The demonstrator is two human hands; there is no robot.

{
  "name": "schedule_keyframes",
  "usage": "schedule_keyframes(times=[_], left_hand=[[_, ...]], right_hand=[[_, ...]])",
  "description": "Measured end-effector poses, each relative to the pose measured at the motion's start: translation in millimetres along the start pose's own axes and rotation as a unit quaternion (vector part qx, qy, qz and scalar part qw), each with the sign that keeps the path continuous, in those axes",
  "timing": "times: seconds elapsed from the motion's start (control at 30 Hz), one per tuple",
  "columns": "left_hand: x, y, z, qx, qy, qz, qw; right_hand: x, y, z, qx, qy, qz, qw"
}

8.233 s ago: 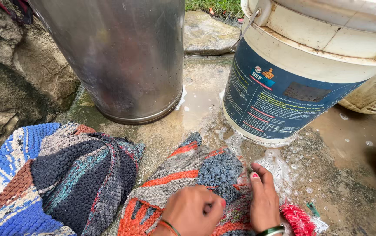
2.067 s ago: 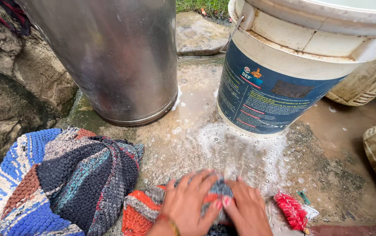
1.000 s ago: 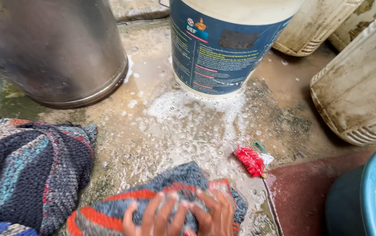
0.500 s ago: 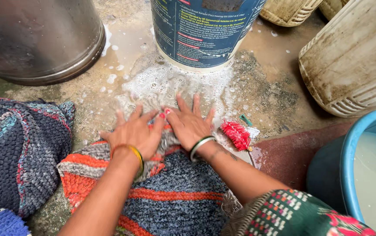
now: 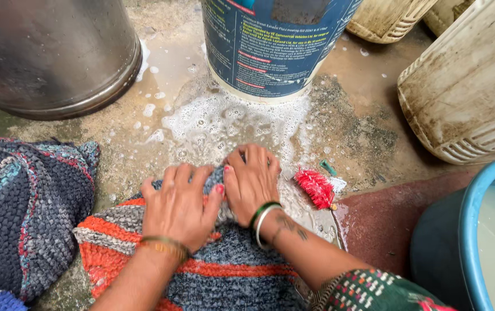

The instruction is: The person scrubs a rug on the ground using a tool and soapy water, rinses the rug and their hands in a basin, and pours water from a container into the basin.

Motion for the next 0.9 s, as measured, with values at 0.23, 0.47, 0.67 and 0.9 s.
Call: schedule_keyframes(times=[0.23,0.47,0.67,0.9], left_hand=[[-9.6,60.3,61.4,-0.262,0.108,-0.144,0.948],[-20.1,-36.6,-88.3,0.116,-0.233,-0.022,0.965],[4.3,-67.6,-135.7,0.195,-0.329,0.134,0.914],[-16.4,34.3,35.4,-0.066,0.052,0.006,0.996]], right_hand=[[23.0,-12.4,80.8,0.132,0.098,-0.064,0.984],[-18.0,-12.0,-103.6,-0.006,0.097,0.094,0.991],[-28.4,13.6,-155.6,-0.187,-0.184,-0.026,0.965],[2.0,18.4,53.1,0.038,0.073,-0.095,0.992]])
Point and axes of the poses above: each hand's wrist, its own z-axis towards the middle knuckle, its own x-axis out of the palm, y = z × x, the point moved 9 cm from there along z, towards the middle knuckle, and after that the axes turned 10 degrees about x, right-handed, at the moved point
